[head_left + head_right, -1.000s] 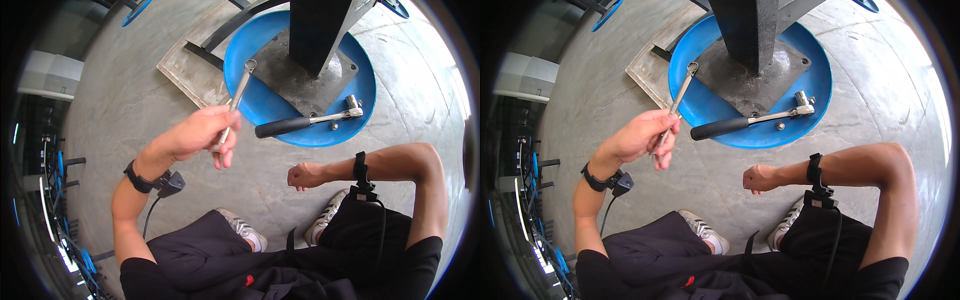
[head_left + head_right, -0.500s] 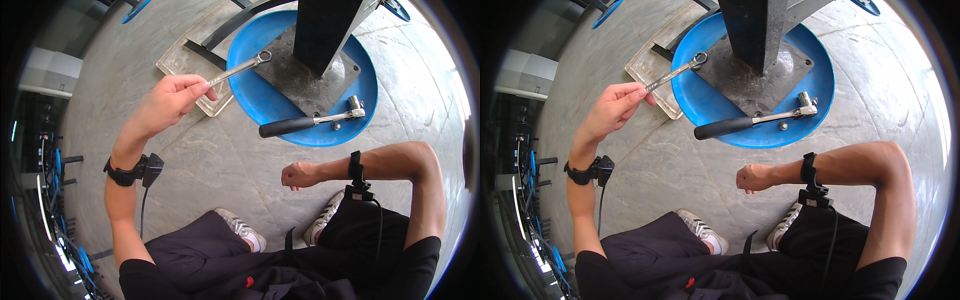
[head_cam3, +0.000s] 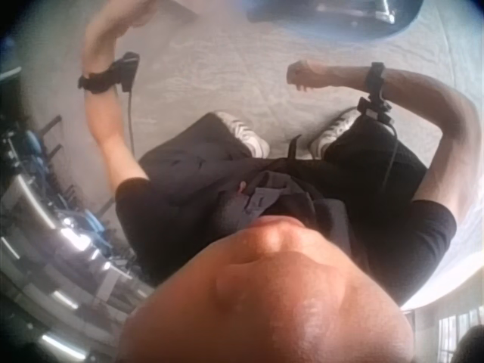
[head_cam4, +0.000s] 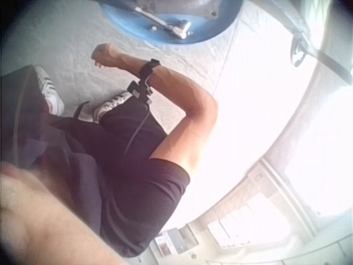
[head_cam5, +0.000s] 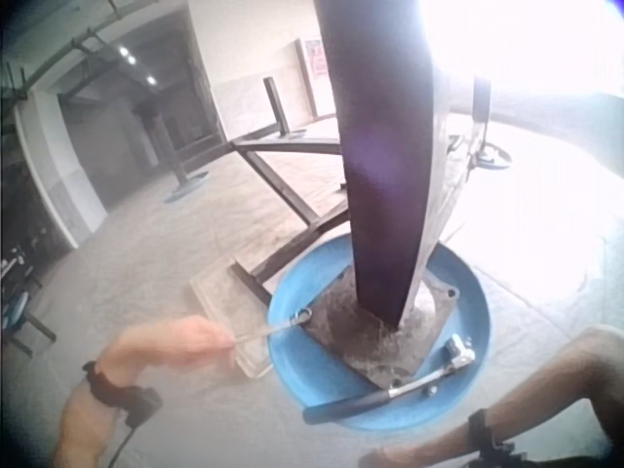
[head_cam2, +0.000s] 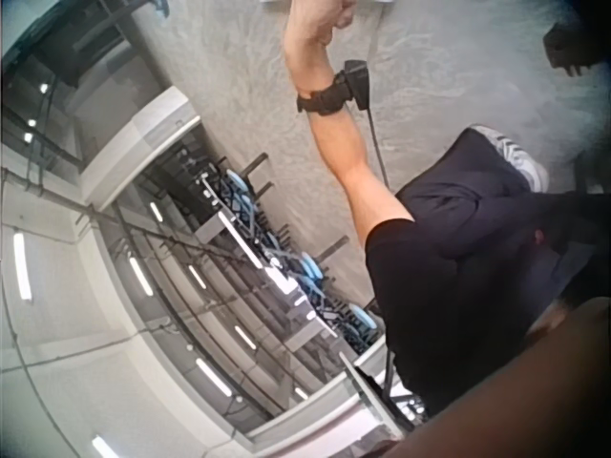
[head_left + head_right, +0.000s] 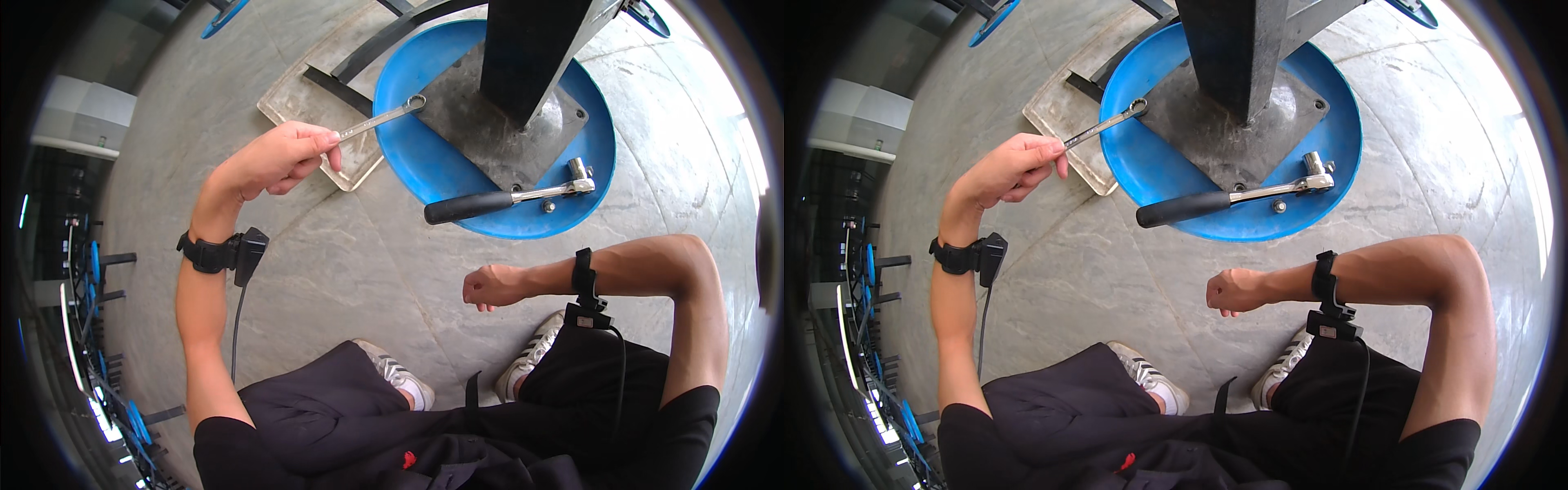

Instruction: The person manipulates mechanical components beneath a metal structure by hand, using a combination wrench and a socket wrench to alter the tightness of a bolt assembly over several attempts before walking across the room to configure another mechanical joint.

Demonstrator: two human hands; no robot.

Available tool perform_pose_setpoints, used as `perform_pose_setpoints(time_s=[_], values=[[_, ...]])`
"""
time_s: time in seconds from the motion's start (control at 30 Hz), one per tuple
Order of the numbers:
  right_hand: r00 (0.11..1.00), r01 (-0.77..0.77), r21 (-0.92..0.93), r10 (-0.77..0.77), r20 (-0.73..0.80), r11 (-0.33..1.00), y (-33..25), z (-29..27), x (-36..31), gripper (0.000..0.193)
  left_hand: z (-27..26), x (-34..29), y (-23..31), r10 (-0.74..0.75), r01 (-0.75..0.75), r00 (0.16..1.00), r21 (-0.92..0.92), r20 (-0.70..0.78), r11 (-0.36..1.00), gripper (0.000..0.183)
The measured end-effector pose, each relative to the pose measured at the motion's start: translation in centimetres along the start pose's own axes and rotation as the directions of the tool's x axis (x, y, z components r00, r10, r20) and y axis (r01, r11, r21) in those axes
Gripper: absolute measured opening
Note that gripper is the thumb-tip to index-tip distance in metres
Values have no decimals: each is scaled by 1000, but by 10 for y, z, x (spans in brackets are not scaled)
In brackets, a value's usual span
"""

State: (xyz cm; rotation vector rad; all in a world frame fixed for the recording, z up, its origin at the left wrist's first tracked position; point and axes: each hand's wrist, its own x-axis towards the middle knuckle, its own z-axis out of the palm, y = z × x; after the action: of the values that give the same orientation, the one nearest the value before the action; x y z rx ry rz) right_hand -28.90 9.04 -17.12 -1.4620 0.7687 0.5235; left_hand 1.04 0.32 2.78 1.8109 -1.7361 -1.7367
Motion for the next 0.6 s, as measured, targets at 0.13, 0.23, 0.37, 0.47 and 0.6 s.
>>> perform_pose_setpoints(time_s=[0.13,0.23,0.37,0.47,0.6], values=[[1000,26,17,-26,-4,1000,3,1,5,32,20,-11,0,-15,21,989,-41,148,999,40],[999,-36,14,37,-34,999,4,0,-11,32,46,-9,10,-38,65,985,-160,167,985,38],[1000,29,15,-29,0,999,1,0,2,31,62,-6,0,-21,128,964,-394,264,910,35],[1000,17,16,-17,-17,1000,3,-2,-4,31,101,-10,11,85,74,977,-680,197,730,36],[1000,25,-1,-25,-11,1000,3,-1,-1,31,107,-22,24,135,23,980,-758,146,652,37]])
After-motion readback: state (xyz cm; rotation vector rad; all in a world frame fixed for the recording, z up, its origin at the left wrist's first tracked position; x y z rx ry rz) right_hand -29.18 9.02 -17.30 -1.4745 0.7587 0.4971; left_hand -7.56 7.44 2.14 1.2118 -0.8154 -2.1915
